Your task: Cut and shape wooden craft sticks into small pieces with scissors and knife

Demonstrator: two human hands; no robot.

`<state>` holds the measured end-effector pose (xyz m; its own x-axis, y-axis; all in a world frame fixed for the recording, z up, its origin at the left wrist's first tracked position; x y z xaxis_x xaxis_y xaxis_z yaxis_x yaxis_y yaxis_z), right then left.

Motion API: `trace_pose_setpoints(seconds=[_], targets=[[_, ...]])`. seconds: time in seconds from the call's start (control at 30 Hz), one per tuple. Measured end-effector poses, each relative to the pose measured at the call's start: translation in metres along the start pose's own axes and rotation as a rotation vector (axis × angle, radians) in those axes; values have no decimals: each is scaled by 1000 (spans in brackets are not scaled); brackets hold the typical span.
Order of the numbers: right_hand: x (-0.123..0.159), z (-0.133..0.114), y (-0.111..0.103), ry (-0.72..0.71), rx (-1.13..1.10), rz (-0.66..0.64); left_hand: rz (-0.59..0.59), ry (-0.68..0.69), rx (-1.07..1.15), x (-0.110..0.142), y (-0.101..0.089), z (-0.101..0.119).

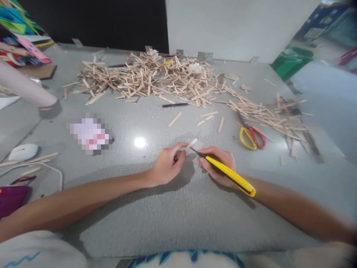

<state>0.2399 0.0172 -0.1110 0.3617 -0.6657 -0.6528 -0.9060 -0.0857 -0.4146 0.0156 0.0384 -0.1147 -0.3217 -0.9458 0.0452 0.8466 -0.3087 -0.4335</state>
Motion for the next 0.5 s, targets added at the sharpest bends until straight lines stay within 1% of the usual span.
trace_pose_setpoints(seconds=[0.13, 0.3, 0.5], targets=[[0, 0, -1, 84, -37, 4, 6, 27, -7, 0, 0, -1], [-2, -2, -2, 84, -34, 5, 14, 38, 3, 0, 0, -2], [-3, -1, -1, 111, -36, -3, 1, -13, 12, 2, 2, -5]])
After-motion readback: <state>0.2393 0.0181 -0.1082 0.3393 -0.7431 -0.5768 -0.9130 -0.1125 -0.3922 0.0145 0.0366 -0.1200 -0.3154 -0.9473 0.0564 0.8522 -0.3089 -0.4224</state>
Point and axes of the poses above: each hand's wrist, its own x-axis away from the middle knuckle, its own y-axis out of the palm, z = x × y, the point moved 1 cm from there along -x, towards the middle knuckle, and after that the axes turned 13 degrees about -y, right-handed, at the moved point
